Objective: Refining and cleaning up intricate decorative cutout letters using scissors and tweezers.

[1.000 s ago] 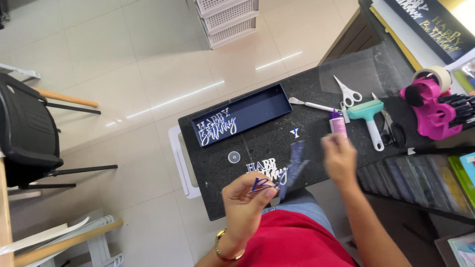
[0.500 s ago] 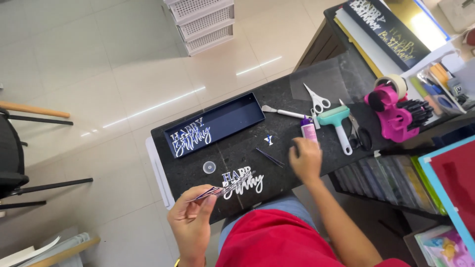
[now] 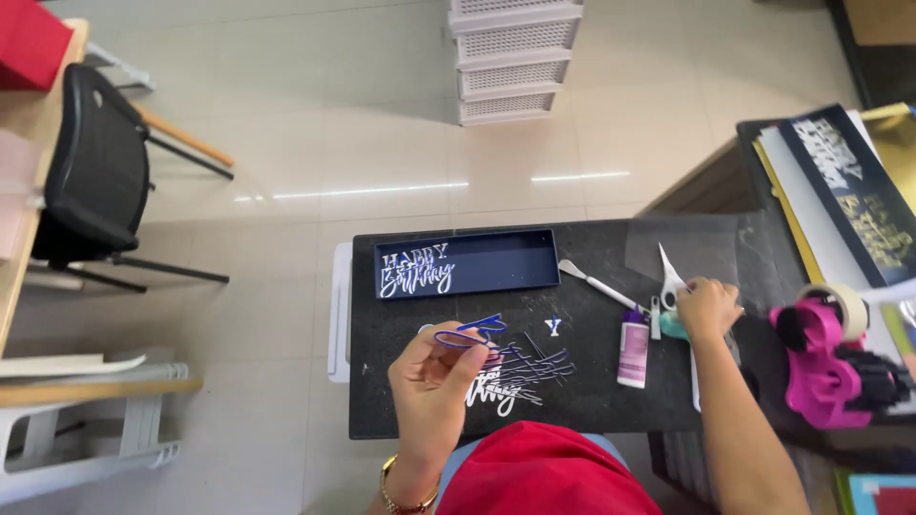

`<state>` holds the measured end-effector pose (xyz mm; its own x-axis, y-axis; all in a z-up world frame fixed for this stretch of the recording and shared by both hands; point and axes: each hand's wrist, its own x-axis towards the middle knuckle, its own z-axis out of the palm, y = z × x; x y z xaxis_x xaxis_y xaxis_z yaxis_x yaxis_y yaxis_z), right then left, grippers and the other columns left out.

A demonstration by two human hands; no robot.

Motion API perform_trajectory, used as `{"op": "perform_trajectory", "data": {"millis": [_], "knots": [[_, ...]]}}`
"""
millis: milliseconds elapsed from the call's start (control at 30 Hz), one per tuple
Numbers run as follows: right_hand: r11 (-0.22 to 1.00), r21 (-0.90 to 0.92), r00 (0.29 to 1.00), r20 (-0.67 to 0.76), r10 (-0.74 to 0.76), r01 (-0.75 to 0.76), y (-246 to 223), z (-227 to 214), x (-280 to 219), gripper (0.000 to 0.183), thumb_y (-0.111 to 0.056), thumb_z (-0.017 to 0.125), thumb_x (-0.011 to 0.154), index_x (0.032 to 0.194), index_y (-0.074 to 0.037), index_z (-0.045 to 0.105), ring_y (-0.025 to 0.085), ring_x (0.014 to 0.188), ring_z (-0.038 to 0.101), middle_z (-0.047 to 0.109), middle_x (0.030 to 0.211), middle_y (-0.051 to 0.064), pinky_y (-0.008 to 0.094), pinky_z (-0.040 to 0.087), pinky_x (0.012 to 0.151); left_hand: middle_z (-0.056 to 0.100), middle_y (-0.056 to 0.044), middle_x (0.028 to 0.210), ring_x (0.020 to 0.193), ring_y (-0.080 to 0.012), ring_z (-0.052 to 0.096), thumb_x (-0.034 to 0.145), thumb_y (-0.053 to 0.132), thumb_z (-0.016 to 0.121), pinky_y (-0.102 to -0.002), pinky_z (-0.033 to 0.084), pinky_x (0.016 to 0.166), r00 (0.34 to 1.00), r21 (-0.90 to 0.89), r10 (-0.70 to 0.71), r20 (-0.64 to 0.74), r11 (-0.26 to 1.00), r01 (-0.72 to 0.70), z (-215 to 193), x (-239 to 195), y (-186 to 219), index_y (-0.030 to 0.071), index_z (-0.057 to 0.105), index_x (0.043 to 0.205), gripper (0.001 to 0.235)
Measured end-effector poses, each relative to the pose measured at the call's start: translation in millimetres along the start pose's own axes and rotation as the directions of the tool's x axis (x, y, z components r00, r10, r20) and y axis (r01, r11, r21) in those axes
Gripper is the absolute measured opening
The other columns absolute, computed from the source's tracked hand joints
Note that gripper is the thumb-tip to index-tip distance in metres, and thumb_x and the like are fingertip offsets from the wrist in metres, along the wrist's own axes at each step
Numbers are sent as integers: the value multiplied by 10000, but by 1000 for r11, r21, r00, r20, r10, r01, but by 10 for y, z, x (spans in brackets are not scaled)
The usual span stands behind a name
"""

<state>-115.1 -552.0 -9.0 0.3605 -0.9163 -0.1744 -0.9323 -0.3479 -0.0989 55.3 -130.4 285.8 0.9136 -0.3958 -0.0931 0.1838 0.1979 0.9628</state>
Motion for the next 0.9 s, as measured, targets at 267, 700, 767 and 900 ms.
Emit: {"op": "perform_trajectory", "data": {"millis": [267,700,767,900], "knots": [[1000,-7,999,34,-3,3,-41,-82,-171,407,-354,564,944,1208,-128,776,362,1297,480,667,1337,104,568,396,967,761,-122,878,801,-220,769,927,39,716,-361,693,801,997,-134,17,79,991,-7,283,14,91,-13,725,985,78],[997,-6,957,-280,-79,81,51,32,-246,351,-378,715,917,1119,-112,821,362,1234,490,629,1316,106,513,420,945,618,-61,922,738,-139,624,1007,89,698,-209,606,682,748,-708,36,663,356,610,323,252,-53,85,545,1208,253],[989,4,888,-442,-128,145,69,29,-320,283,-318,756,917,1095,-104,813,349,1238,515,672,1296,89,511,438,906,591,-44,894,700,-116,579,984,83,715,-191,568,644,730,-698,27,683,318,641,333,275,-40,101,556,1186,258],[897,284,787,-609,-104,338,31,-101,-530,196,-130,854,969,1077,-41,717,369,1228,525,694,1232,123,533,410,889,585,-28,881,743,-118,566,992,56,699,-180,542,672,707,-711,113,698,225,666,388,272,-90,95,584,1150,200]]}}
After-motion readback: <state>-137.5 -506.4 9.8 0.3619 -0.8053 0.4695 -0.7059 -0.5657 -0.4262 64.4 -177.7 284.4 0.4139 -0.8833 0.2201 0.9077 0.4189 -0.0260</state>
